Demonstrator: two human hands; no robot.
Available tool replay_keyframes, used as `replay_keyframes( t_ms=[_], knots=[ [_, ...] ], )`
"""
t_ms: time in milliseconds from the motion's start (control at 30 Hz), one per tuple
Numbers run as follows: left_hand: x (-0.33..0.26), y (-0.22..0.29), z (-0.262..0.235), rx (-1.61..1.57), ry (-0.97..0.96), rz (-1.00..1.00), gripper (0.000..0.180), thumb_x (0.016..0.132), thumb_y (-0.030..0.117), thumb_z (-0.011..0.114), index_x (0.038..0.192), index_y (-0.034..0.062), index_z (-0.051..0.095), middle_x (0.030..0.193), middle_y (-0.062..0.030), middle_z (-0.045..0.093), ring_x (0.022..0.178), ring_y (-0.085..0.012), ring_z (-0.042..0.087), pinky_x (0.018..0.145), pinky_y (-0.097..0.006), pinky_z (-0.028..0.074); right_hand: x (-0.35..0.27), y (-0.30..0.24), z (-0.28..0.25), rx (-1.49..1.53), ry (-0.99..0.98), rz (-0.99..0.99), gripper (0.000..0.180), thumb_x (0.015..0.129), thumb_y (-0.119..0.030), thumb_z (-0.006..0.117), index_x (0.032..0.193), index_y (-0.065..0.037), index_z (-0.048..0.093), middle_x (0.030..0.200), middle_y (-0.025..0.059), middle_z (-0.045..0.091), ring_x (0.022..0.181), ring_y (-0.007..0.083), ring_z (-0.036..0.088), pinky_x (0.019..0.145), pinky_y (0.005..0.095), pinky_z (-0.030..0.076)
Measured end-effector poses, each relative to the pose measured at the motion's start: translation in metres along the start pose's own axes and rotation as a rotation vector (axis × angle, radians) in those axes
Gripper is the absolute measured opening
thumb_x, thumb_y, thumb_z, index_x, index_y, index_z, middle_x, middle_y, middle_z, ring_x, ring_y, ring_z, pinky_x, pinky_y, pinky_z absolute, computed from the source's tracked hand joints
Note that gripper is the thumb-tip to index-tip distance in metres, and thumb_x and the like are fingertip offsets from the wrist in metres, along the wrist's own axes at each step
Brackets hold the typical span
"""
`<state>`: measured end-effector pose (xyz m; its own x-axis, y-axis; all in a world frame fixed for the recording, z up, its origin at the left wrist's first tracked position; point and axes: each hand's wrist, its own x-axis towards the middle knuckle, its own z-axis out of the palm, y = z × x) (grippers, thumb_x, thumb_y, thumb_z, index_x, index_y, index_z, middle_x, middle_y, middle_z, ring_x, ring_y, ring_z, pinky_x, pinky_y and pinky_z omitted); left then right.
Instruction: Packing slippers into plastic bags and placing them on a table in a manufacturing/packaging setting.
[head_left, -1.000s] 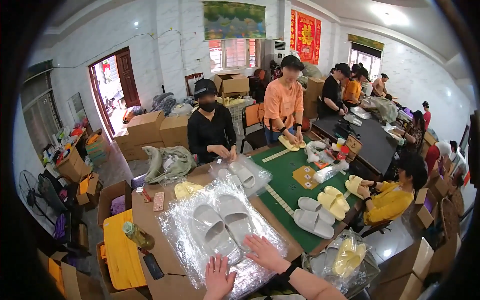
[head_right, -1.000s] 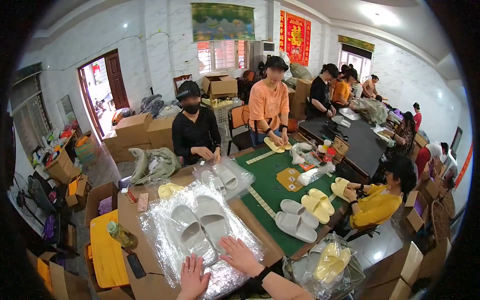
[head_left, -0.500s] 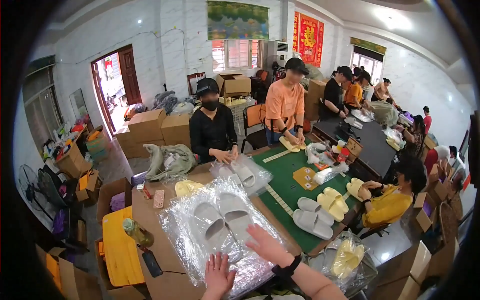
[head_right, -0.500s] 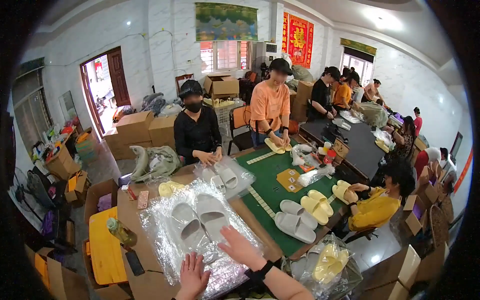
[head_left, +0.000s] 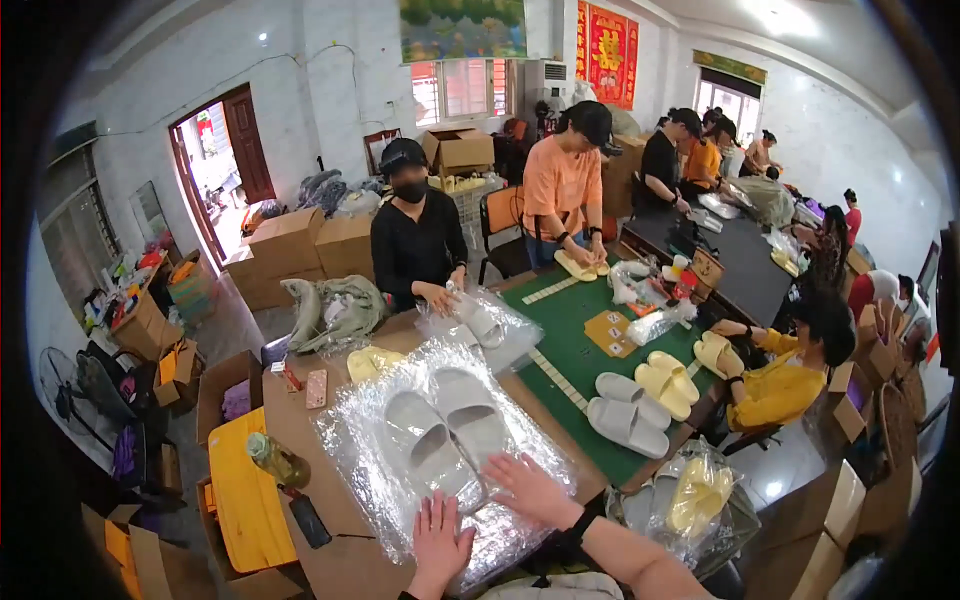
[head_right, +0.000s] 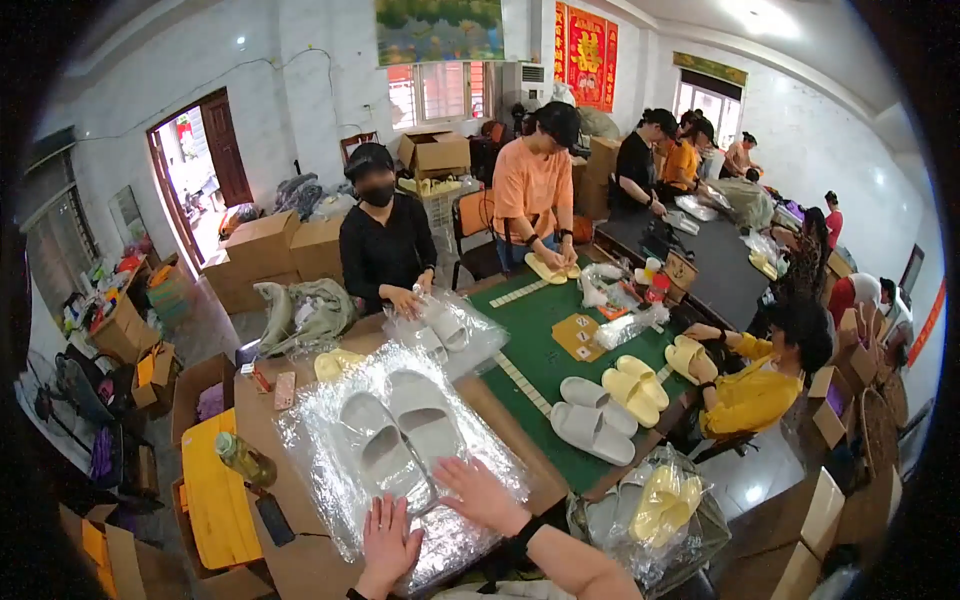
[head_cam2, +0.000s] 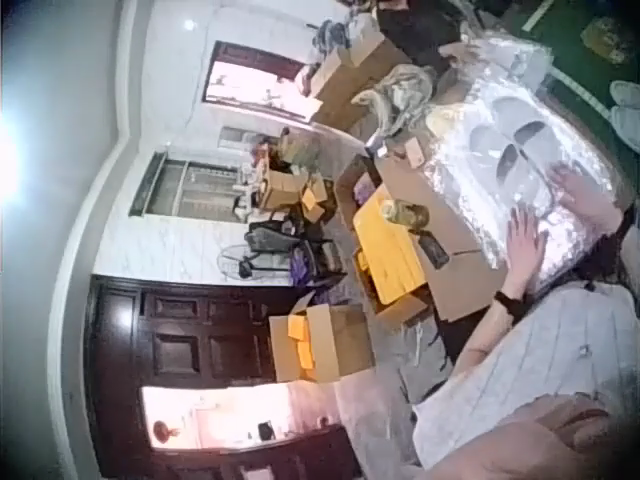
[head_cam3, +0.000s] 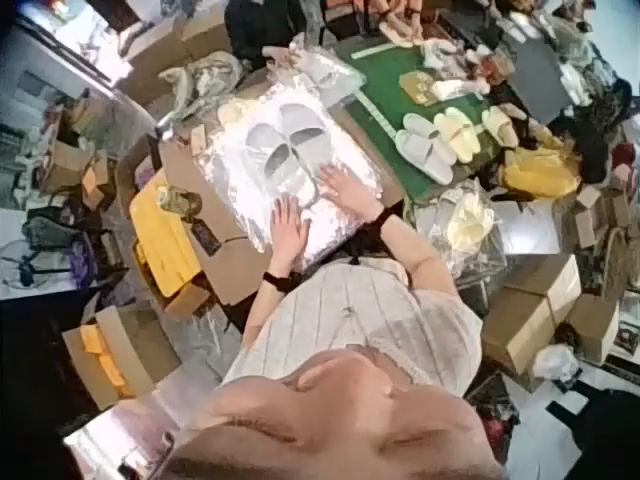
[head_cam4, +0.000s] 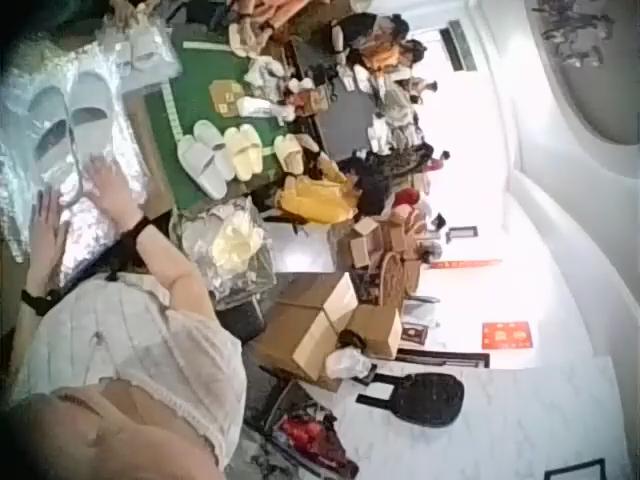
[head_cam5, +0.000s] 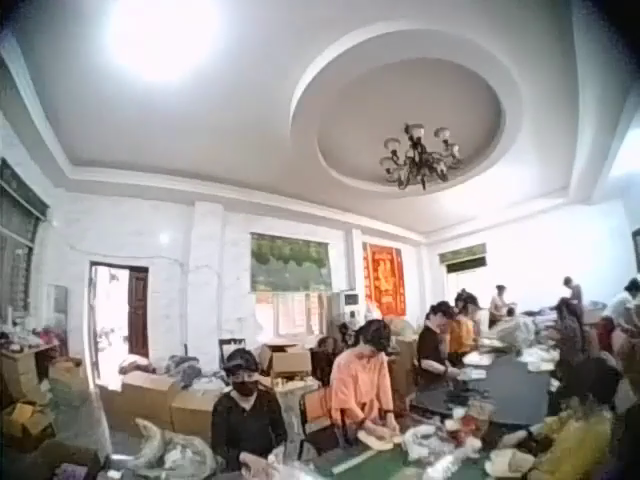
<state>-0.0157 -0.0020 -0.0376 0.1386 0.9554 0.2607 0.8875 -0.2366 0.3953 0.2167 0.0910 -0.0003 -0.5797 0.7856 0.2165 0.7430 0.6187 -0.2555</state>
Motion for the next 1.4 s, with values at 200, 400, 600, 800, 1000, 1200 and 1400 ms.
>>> replay_keyframes(
  t_ms=[200, 400, 600, 800, 1000, 1200, 1400],
  knots=[
    [0.001, 0.003, 0.000, -0.017, 0.012, 0.000, 0.070, 0.089, 0.042, 0.066, 0.149, 0.0106, 0.047, 0.159, -0.0158, 0.037, 0.144, -0.0451, 0.034, 0.116, -0.057, 0.028, 0.000, 0.024, 0.006, 0.166, 0.048, 0.046, 0.056, 0.101, -0.043, 0.053, 0.146, -0.008, 0.049, 0.157, 0.0109, 0.042, 0.145, 0.0314, 0.037, 0.119, 0.0431, 0.031],
    [0.001, 0.002, -0.002, -0.008, 0.011, -0.009, 0.068, 0.092, 0.045, 0.063, 0.150, 0.0122, 0.047, 0.159, -0.0162, 0.037, 0.144, -0.0449, 0.035, 0.117, -0.056, 0.027, 0.000, 0.039, 0.017, 0.554, 0.116, 0.236, 0.056, 0.100, -0.031, 0.060, 0.146, -0.003, 0.047, 0.156, 0.0182, 0.042, 0.145, 0.0346, 0.037, 0.117, 0.0388, 0.033],
    [0.006, 0.006, -0.007, -0.024, -0.009, -0.022, 0.067, 0.095, 0.047, 0.058, 0.150, 0.0113, 0.047, 0.160, -0.0166, 0.036, 0.147, -0.0432, 0.030, 0.119, -0.054, 0.023, 0.026, 0.033, -0.036, 0.649, 0.203, 0.374, 0.051, 0.096, -0.031, 0.068, 0.135, 0.000, 0.058, 0.135, 0.0177, 0.061, 0.123, 0.0290, 0.059, 0.098, 0.0375, 0.050],
    [0.003, 0.006, 0.003, -0.026, 0.014, -0.011, 0.068, 0.092, 0.047, 0.062, 0.150, 0.0135, 0.047, 0.160, -0.0173, 0.035, 0.147, -0.0434, 0.030, 0.119, -0.056, 0.023, 0.028, 0.148, -0.059, 0.490, 0.709, 0.705, 0.079, 0.094, -0.023, 0.067, 0.155, 0.002, 0.023, 0.081, 0.0080, 0.069, 0.072, 0.0245, 0.067, 0.068, 0.0363, 0.053],
    [-0.002, 0.003, -0.002, -0.014, -0.030, -0.047, 0.071, 0.093, 0.049, 0.058, 0.151, 0.0094, 0.045, 0.161, -0.0196, 0.034, 0.148, -0.0452, 0.028, 0.120, -0.055, 0.020, 0.050, 0.105, -0.111, 0.351, 0.530, 0.597, 0.047, 0.091, -0.023, 0.067, 0.133, -0.005, 0.058, 0.074, 0.0112, 0.068, 0.072, 0.0269, 0.068, 0.069, 0.0411, 0.053],
    [0.006, 0.007, 0.001, -0.031, 0.030, -0.010, 0.070, 0.092, 0.046, 0.060, 0.149, 0.0084, 0.047, 0.157, -0.0211, 0.039, 0.145, -0.0467, 0.034, 0.118, -0.057, 0.023, 0.092, -0.015, -0.023, 0.247, 0.106, 0.295, 0.053, 0.088, -0.053, 0.067, 0.104, -0.003, 0.071, 0.086, 0.0163, 0.071, 0.084, 0.0341, 0.070, 0.075, 0.0443, 0.055],
    [-0.003, 0.002, 0.004, 0.033, -0.128, -0.044, 0.068, 0.099, 0.037, 0.052, 0.155, 0.0020, 0.034, 0.159, -0.0245, 0.033, 0.148, -0.0448, 0.025, 0.121, -0.054, 0.020, 0.141, -0.034, 0.022, 0.133, 0.138, 0.281, 0.062, 0.088, -0.057, 0.065, 0.099, 0.004, 0.067, 0.086, 0.0222, 0.069, 0.084, 0.0382, 0.069, 0.074, 0.0446, 0.056]
  ],
)
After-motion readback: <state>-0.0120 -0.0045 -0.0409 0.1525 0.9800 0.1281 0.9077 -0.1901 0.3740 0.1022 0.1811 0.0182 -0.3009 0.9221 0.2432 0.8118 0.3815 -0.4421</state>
